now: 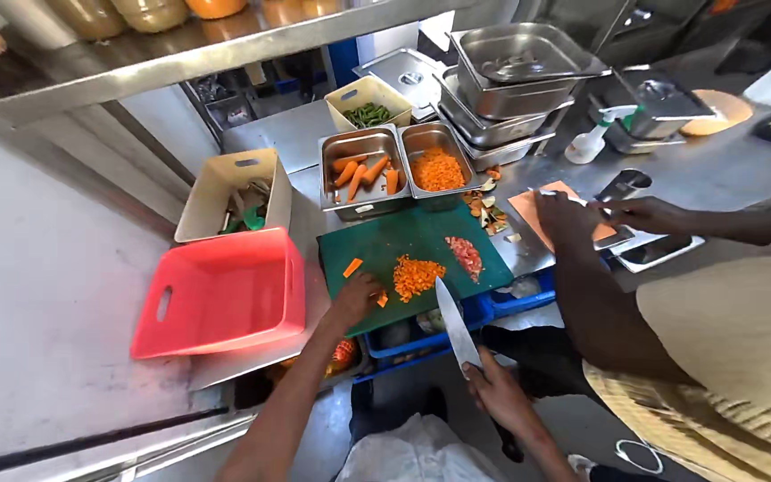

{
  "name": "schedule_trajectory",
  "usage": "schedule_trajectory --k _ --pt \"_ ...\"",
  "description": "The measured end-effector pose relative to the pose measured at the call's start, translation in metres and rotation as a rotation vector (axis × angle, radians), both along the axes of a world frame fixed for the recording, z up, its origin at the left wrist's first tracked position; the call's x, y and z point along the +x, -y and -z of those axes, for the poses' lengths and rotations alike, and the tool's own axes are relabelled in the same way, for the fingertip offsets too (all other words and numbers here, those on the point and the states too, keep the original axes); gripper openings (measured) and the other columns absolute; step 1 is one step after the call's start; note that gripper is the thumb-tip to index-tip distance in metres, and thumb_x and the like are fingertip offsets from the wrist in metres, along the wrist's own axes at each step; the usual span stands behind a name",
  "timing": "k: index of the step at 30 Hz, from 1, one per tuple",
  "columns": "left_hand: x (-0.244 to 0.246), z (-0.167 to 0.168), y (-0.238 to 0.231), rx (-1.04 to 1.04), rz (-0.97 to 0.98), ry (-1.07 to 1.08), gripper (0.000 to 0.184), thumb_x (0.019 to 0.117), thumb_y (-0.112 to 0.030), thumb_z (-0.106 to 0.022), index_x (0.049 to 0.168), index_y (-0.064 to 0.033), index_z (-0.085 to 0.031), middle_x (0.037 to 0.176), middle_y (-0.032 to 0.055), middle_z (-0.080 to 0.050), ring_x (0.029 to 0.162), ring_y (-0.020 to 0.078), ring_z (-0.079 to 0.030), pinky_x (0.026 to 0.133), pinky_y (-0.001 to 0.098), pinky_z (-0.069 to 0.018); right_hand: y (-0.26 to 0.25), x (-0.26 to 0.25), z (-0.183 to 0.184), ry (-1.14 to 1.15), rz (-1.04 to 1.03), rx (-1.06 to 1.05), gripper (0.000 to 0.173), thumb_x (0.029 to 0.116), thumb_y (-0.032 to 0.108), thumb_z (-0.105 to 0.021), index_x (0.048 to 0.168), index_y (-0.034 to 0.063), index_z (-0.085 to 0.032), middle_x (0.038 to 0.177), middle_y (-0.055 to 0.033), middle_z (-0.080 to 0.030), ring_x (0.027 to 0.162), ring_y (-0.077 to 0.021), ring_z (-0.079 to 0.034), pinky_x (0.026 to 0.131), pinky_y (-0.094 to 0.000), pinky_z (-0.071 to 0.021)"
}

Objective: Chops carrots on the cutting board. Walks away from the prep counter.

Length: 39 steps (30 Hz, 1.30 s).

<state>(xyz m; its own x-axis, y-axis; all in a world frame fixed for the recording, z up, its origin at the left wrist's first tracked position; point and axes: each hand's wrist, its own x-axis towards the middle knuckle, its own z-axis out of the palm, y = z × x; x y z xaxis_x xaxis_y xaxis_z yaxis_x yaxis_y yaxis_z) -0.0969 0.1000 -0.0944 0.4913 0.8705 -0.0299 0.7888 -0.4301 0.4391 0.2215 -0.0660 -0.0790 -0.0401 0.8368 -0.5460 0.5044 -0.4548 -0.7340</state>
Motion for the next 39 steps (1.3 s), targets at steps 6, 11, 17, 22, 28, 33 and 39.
schedule_trajectory --k 6,11,17,22,28,33,39 --pt "-0.032 0.002 0.025 -0.041 0.061 0.167 0.017 0.0957 -0.015 -0.07 0.109 -0.0168 -0.079 0.119 0.0062 -0.07 0.121 0.0243 -0.061 0.107 0.0456 -0.0501 -0.02 -0.066 -0.017 0.22 -0.139 0.06 0.046 0.1089 0.029 -0.047 0.152 0.0126 -0.042 0.101 -0.0156 -0.069 0.087 -0.0303 -0.07 0.081 -0.0514 -0.0586" --pt "-0.044 0.016 0.031 -0.021 -0.054 0.259 0.021 0.0959 -0.021 -0.072 0.115 -0.0131 -0.077 0.126 0.0063 -0.069 0.121 0.0205 -0.063 0.107 0.0411 -0.0522 -0.06 -0.11 -0.041 0.506 -0.325 0.004 0.046 0.1085 0.024 -0.046 0.154 0.0155 -0.041 0.115 -0.0205 -0.07 0.107 -0.0395 -0.069 0.093 -0.0575 -0.055" --pt "-0.035 0.026 0.012 0.032 0.103 0.286 0.014 0.0981 -0.012 -0.067 0.104 -0.0083 -0.079 0.118 0.0072 -0.072 0.119 0.0217 -0.065 0.108 0.0392 -0.0512 -0.084 -0.125 -0.047 0.658 -0.501 -0.062 0.049 0.1053 0.017 -0.049 0.154 0.0201 -0.041 0.12 -0.022 -0.068 0.111 -0.0425 -0.068 0.092 -0.0611 -0.054" --pt "-0.036 0.028 0.006 0.093 0.193 0.321 0.013 0.0983 -0.011 -0.066 0.096 -0.007 -0.078 0.113 0.006 -0.072 0.115 0.0193 -0.066 0.105 0.0361 -0.0528 -0.09 -0.124 -0.041 0.666 -0.534 -0.078 0.047 0.1058 0.014 -0.047 0.153 0.0172 -0.04 0.123 -0.0216 -0.067 0.112 -0.0421 -0.068 0.092 -0.0612 -0.0552" --pt "-0.037 0.033 0.005 0.111 0.226 0.334 0.013 0.0986 -0.01 -0.065 0.097 -0.0064 -0.078 0.112 0.0063 -0.073 0.114 0.0203 -0.067 0.104 0.0373 -0.0533 -0.096 -0.137 -0.085 0.717 -0.612 -0.157 0.043 0.1061 0.013 -0.044 0.149 0.0139 -0.043 0.123 -0.0229 -0.066 0.114 -0.0425 -0.067 0.093 -0.0598 -0.0543" --pt "-0.038 0.031 0.008 0.083 0.205 0.317 0.014 0.0991 -0.01 -0.064 0.099 -0.0056 -0.078 0.113 0.0072 -0.073 0.114 0.0212 -0.067 0.104 0.0385 -0.0536 -0.098 -0.136 -0.044 0.648 -0.592 -0.126 0.044 0.1058 0.014 -0.048 0.149 0.0131 -0.039 0.121 -0.0224 -0.066 0.11 -0.042 -0.068 0.092 -0.0597 -0.0557" --pt "-0.04 0.036 0.01 0.127 0.201 0.355 0.014 0.0994 -0.011 -0.064 0.099 -0.0063 -0.078 0.113 0.0068 -0.073 0.114 0.0204 -0.067 0.104 0.0376 -0.0541 -0.099 -0.138 -0.062 0.632 -0.595 -0.177 0.043 0.1054 0.015 -0.05 0.147 0.0126 -0.042 0.12 -0.0217 -0.066 0.108 -0.0407 -0.068 0.09 -0.0596 -0.0556"
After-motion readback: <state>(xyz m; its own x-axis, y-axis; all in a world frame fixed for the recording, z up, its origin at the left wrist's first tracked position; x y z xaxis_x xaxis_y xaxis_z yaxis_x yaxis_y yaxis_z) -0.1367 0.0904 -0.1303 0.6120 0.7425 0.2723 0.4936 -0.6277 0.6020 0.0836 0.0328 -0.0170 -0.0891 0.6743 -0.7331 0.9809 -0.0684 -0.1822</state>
